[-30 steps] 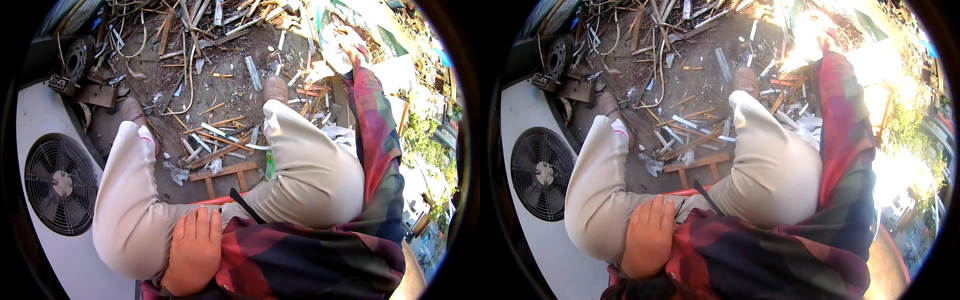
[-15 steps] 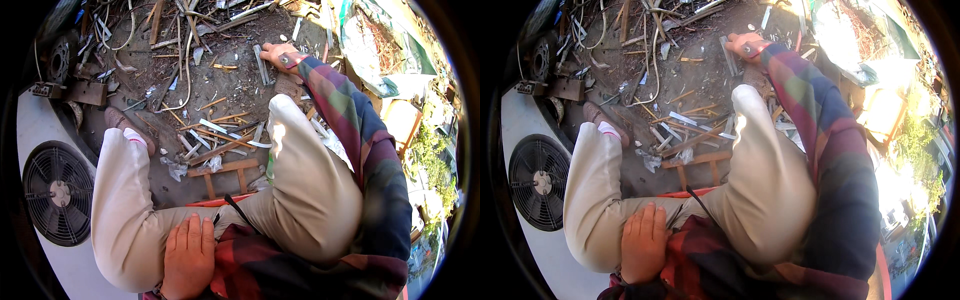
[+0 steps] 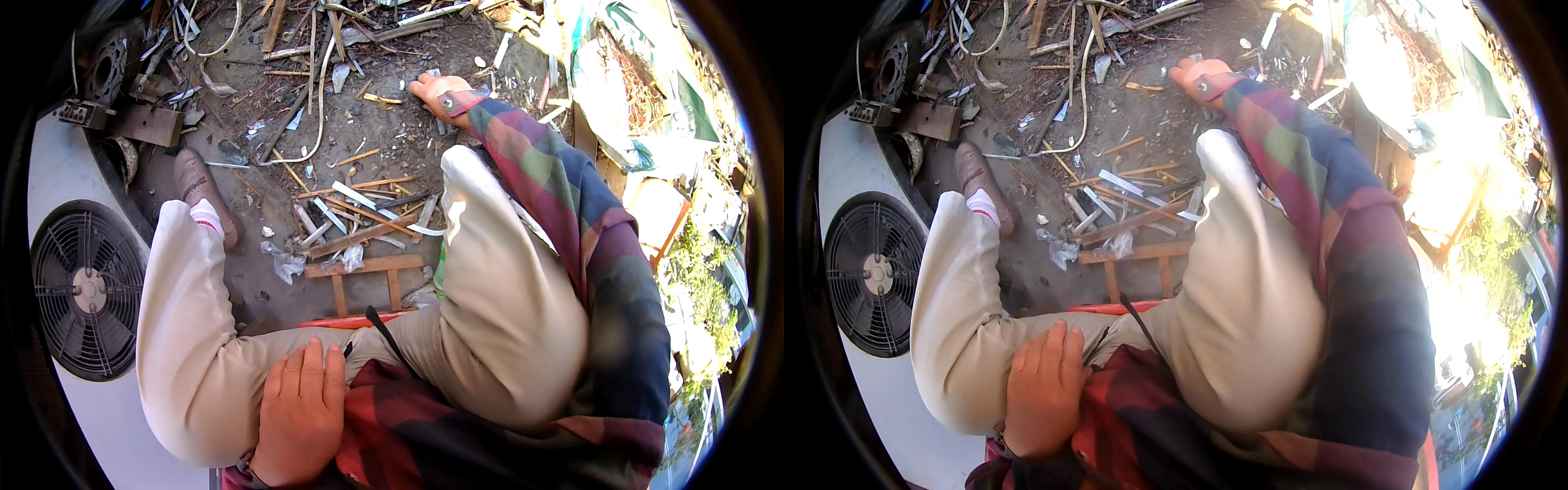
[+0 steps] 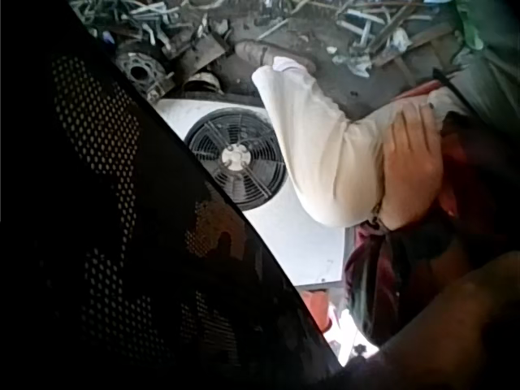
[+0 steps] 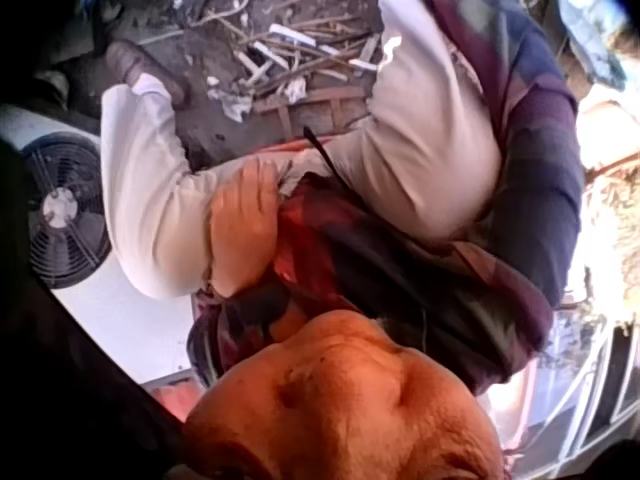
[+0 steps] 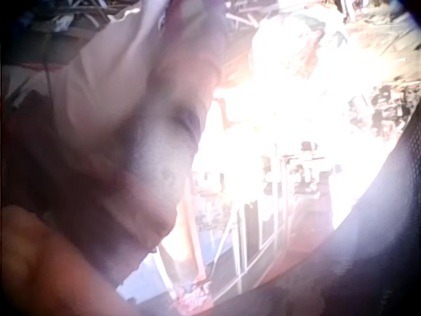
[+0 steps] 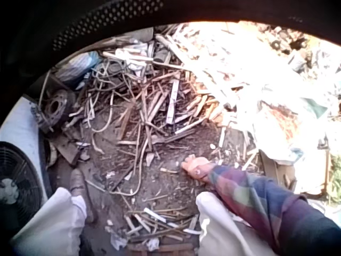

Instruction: The person sits among debris and sorts through various scrap materials, picking up and discarding items such as metal parts, wires, and wood pieces.

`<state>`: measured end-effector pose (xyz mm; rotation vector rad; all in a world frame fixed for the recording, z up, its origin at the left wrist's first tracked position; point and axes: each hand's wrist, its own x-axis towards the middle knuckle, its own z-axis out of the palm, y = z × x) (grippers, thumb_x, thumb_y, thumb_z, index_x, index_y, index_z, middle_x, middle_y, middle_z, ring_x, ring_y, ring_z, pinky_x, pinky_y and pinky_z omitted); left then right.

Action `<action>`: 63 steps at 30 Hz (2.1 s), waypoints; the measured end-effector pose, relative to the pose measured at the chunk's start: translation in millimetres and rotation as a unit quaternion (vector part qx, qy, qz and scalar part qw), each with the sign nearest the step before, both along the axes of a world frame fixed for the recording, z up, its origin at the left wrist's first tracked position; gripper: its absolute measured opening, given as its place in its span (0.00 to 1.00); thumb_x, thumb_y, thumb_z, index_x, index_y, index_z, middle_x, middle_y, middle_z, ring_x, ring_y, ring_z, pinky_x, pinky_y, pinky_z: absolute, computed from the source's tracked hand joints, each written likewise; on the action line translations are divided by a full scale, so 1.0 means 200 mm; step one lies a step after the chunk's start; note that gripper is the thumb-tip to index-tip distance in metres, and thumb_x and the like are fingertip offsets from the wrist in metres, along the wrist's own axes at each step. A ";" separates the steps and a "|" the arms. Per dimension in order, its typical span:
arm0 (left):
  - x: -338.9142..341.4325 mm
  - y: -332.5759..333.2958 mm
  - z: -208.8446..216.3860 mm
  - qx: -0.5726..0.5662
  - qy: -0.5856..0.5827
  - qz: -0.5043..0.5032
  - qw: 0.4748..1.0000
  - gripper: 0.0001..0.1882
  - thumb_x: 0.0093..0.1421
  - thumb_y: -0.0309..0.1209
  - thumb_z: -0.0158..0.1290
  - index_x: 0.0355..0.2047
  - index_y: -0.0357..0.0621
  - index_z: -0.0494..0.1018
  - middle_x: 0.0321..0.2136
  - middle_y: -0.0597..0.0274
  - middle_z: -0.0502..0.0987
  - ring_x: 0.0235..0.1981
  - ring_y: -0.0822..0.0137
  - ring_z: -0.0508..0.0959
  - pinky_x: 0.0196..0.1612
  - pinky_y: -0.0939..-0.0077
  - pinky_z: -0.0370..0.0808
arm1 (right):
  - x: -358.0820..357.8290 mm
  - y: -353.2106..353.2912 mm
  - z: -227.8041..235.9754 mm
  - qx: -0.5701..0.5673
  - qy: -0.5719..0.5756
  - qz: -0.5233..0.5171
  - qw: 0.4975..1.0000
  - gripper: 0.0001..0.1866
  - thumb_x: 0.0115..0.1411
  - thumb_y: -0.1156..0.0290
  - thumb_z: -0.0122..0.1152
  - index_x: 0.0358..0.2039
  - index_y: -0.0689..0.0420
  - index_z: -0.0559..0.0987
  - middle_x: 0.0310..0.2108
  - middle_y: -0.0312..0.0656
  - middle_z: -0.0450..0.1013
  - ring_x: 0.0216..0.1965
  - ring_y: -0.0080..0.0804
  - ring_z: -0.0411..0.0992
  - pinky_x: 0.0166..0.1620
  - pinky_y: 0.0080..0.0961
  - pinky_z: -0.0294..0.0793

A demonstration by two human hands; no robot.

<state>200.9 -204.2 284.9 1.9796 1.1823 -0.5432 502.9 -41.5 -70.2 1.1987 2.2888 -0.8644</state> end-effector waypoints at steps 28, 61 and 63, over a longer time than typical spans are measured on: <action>-0.07 0.04 -0.03 -0.044 0.015 0.062 0.997 0.29 0.46 0.28 0.59 0.51 0.36 0.67 0.50 0.47 0.70 0.47 0.47 0.72 0.49 0.57 0.68 | -0.01 -0.33 -0.14 -0.007 0.134 -0.361 0.923 0.11 0.49 0.69 0.64 0.32 0.60 0.75 0.29 0.51 0.76 0.35 0.51 0.75 0.40 0.41 0.74; -0.14 0.03 -0.05 -0.049 0.017 0.078 0.996 0.29 0.48 0.27 0.58 0.52 0.35 0.65 0.51 0.46 0.69 0.46 0.45 0.71 0.48 0.53 0.68 | 0.00 -0.09 -0.14 -0.120 0.093 -0.432 0.889 0.11 0.56 0.71 0.61 0.39 0.61 0.78 0.26 0.40 0.78 0.23 0.25 0.77 0.25 0.22 0.76; -0.15 0.03 -0.05 -0.047 0.018 0.075 0.996 0.29 0.48 0.28 0.58 0.52 0.35 0.65 0.51 0.46 0.69 0.45 0.45 0.71 0.47 0.53 0.68 | 0.03 -0.08 -0.10 -0.115 0.132 -0.482 0.858 0.11 0.56 0.70 0.61 0.39 0.62 0.78 0.26 0.42 0.78 0.24 0.26 0.77 0.27 0.23 0.77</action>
